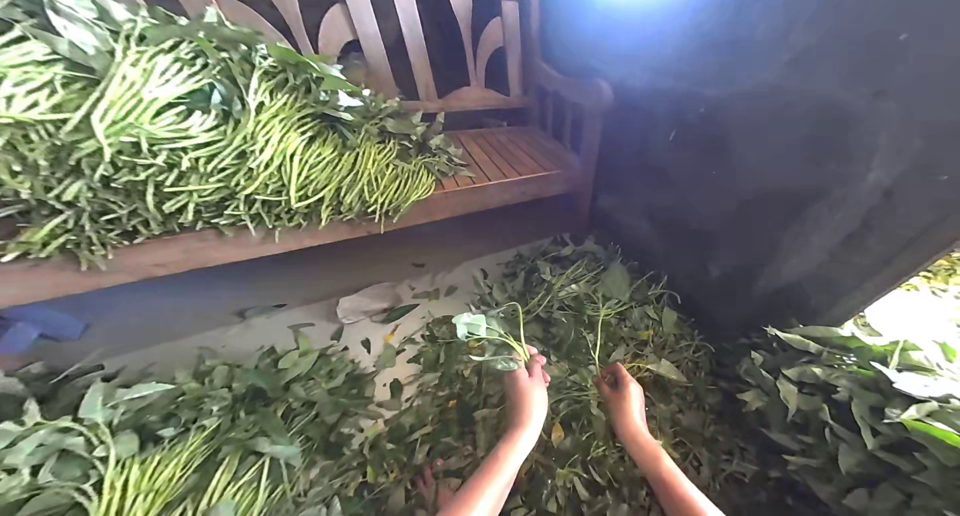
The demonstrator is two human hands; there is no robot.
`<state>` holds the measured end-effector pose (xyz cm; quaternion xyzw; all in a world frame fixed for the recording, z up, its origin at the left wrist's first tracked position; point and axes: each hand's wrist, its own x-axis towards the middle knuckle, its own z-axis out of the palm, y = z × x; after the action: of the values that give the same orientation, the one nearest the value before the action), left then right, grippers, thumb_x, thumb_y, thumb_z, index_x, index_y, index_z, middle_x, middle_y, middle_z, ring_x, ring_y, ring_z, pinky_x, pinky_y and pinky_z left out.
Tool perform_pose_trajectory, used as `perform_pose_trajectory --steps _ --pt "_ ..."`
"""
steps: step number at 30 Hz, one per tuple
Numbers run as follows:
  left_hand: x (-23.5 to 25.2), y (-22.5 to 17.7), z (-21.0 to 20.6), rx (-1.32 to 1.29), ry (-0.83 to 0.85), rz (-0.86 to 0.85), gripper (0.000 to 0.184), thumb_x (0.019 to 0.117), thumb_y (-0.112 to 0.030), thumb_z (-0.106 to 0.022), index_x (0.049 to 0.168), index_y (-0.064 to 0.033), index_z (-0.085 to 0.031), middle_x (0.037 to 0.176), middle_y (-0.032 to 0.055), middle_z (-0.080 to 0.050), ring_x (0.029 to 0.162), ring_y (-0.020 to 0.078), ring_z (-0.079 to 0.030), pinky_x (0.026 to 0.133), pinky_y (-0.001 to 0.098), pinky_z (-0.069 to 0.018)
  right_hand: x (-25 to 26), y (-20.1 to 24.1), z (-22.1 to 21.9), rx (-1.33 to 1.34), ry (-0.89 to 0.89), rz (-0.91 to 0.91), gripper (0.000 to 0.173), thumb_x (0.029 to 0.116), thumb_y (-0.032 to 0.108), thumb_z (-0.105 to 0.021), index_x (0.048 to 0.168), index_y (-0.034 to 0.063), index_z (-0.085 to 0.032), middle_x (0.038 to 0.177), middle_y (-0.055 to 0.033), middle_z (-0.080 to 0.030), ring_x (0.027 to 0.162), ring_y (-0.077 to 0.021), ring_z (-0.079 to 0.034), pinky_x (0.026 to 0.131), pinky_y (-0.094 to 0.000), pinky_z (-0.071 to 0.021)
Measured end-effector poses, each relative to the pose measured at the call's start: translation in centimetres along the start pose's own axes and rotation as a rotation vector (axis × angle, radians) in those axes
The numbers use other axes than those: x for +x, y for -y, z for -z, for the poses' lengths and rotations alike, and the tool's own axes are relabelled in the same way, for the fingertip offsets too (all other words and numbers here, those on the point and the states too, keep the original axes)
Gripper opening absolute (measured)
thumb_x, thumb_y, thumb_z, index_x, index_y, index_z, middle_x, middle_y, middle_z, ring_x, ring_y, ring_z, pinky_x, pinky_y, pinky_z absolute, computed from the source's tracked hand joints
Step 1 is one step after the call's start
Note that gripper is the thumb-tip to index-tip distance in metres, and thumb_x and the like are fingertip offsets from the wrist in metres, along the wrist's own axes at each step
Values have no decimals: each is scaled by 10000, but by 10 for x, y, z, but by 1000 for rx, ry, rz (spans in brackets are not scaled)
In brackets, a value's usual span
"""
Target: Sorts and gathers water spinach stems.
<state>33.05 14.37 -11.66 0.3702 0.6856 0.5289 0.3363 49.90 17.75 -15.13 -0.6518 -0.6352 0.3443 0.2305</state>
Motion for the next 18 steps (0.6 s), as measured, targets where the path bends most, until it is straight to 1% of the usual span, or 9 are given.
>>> perform_pose_trajectory --steps 3,5,8,9,11,13,15,16,18 --pt "-8 14 -13 98 110 -31 282 1075 -114 -485 1299 33 -571 1061 138 -685 786 179 -684 745 338 -590 -7 6 -11 -88 53 20 311 1005 246 -625 1254 64 -666 1168 -158 -699 1070 -304 -684 965 -510 -537" --pt "-10 26 -19 154 177 -32 307 1063 -108 -511 1331 30 -567 1153 172 -671 889 211 -697 810 359 -593 -14 13 -18 -137 104 67 321 1013 249 -605 1277 75 -661 1219 -160 -686 1112 -309 -677 979 -508 -535" --pt "-7 31 -20 198 202 34 409 1020 -160 -623 1359 57 -549 1253 226 -650 1131 288 -661 1009 430 -529 -20 19 -28 -165 166 159 317 1016 226 -594 1289 81 -666 1257 -158 -677 1157 -307 -666 1010 -493 -526" --pt "-4 32 -19 195 206 87 423 1005 -180 -654 1338 66 -564 1218 226 -663 1105 287 -671 997 435 -534 -20 19 -29 -160 189 190 323 1017 224 -596 1299 83 -669 1265 -161 -675 1167 -306 -662 1023 -490 -522" --pt "5 38 -15 119 221 217 400 991 -173 -677 1295 65 -571 1083 192 -681 907 236 -697 848 398 -583 -17 16 -26 -120 274 246 342 1024 237 -600 1322 80 -664 1281 -157 -672 1187 -285 -654 1057 -460 -504" --pt "13 40 -8 3 193 293 352 994 -119 -668 1266 60 -534 981 154 -672 767 186 -674 724 342 -579 -10 14 -14 -2 332 287 351 1025 222 -609 1329 56 -661 1287 -147 -680 1189 -243 -660 1075 -412 -506" --pt "20 39 1 -55 150 304 322 996 -87 -660 1247 65 -528 921 132 -670 708 159 -658 677 308 -570 -4 15 6 87 257 254 324 1042 212 -588 1303 33 -662 1235 -140 -696 1107 -226 -691 1010 -400 -550" --pt "24 39 6 -66 142 301 309 999 -84 -656 1239 61 -526 903 123 -666 693 148 -647 668 296 -560 -1 15 17 98 194 216 298 1052 200 -573 1275 28 -671 1196 -139 -707 1050 -228 -706 966 -415 -570" --pt "30 38 15 -75 131 283 305 1008 -87 -646 1253 52 -532 886 116 -661 679 142 -632 662 291 -550 6 8 37 22 146 142 280 1058 212 -570 1227 27 -693 1138 -149 -718 1015 -254 -705 950 -463 -561"
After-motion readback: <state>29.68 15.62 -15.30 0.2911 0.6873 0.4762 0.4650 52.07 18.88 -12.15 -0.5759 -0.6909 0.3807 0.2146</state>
